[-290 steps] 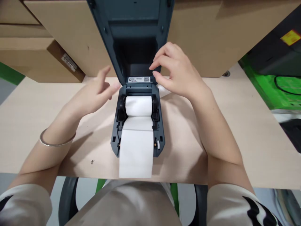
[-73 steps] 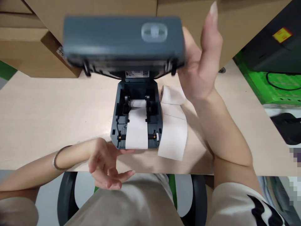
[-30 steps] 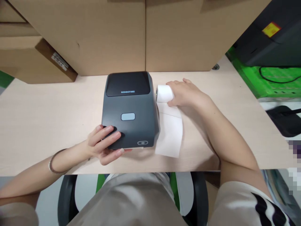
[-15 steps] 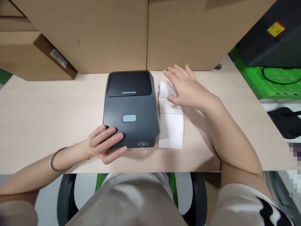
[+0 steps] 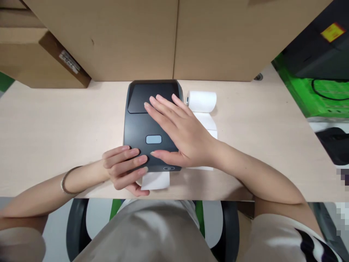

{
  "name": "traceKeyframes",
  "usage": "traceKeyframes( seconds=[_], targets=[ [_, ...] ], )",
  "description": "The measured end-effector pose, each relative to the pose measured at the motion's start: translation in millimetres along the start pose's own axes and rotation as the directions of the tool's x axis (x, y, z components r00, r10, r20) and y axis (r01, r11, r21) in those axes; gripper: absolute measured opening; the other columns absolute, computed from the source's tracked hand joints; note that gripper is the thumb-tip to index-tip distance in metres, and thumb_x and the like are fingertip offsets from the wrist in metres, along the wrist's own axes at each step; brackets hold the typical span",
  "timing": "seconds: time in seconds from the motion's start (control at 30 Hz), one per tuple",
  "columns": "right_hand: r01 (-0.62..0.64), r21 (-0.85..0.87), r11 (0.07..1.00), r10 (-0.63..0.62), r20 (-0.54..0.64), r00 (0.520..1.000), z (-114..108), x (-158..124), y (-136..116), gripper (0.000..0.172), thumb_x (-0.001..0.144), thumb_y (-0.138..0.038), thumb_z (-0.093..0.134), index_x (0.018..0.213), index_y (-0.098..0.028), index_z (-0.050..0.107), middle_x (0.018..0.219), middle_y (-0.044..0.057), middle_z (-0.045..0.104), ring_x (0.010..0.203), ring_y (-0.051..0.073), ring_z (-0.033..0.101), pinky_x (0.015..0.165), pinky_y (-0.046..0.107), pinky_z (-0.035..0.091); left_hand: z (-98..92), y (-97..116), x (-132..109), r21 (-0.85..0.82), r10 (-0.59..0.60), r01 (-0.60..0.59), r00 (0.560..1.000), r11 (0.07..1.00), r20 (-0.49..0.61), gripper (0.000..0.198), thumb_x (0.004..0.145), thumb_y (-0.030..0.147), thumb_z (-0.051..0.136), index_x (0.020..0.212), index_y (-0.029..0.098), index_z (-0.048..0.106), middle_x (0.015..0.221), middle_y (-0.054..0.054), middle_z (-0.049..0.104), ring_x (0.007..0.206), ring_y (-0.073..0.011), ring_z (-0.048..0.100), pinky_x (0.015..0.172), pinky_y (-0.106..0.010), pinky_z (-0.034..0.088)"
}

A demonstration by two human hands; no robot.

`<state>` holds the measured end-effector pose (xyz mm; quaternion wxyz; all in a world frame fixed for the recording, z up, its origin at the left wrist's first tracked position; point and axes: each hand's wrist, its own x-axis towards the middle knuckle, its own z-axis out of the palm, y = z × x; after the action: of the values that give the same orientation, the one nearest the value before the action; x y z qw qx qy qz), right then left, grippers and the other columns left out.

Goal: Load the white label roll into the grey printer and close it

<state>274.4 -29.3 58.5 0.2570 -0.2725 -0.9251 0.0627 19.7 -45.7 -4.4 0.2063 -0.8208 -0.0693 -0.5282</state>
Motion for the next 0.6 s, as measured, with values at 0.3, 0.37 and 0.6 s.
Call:
traceKeyframes(
  seconds=[0.3,0.37,0.6],
  targets=[
    [0.091,0.051,0.995,-0.09,-0.014,0.996,-8,-6,8,0.079,0.097,-0.068,0.059,0.162,-0.026,0.043,0.172,0.013,0.042,0.164,0.037,0.033,0.134,0.071,0.023,0.5,-16,-10,-0.077,0.106,-0.106,0.994,0.991,0.002,0.027,0.102,0.052,0.052,0.091,0.031,0.065,0.11,0.007,0.08,0.107,-0.0129,0.073,0.115,-0.029,0.054],
    [0.076,0.068,0.995,-0.079,0.042,0.996,-20,-6,7,0.069,0.096,-0.064,0.064,0.153,-0.027,0.053,0.171,0.013,0.043,0.163,0.036,0.036,0.133,0.069,0.028,-1.4,-23,-15,-0.097,0.082,-0.081,0.997,0.992,0.013,0.021,0.099,0.052,0.06,0.101,0.032,0.066,0.109,0.006,0.081,0.117,-0.0141,0.073,0.122,-0.032,0.05],
    [0.058,-0.034,0.998,-0.055,0.07,0.996,-47,-5,-11,0.033,0.098,-0.053,0.066,0.121,-0.03,0.069,0.155,0.009,0.058,0.151,0.031,0.052,0.12,0.058,0.05,-13.5,-35,-10,-0.126,0.007,0.027,0.966,0.992,0.26,0.076,0.09,0.084,0.056,0.139,0.027,0.061,0.129,-0.004,0.08,0.141,-0.0215,0.065,0.123,-0.039,0.05]
  ],
)
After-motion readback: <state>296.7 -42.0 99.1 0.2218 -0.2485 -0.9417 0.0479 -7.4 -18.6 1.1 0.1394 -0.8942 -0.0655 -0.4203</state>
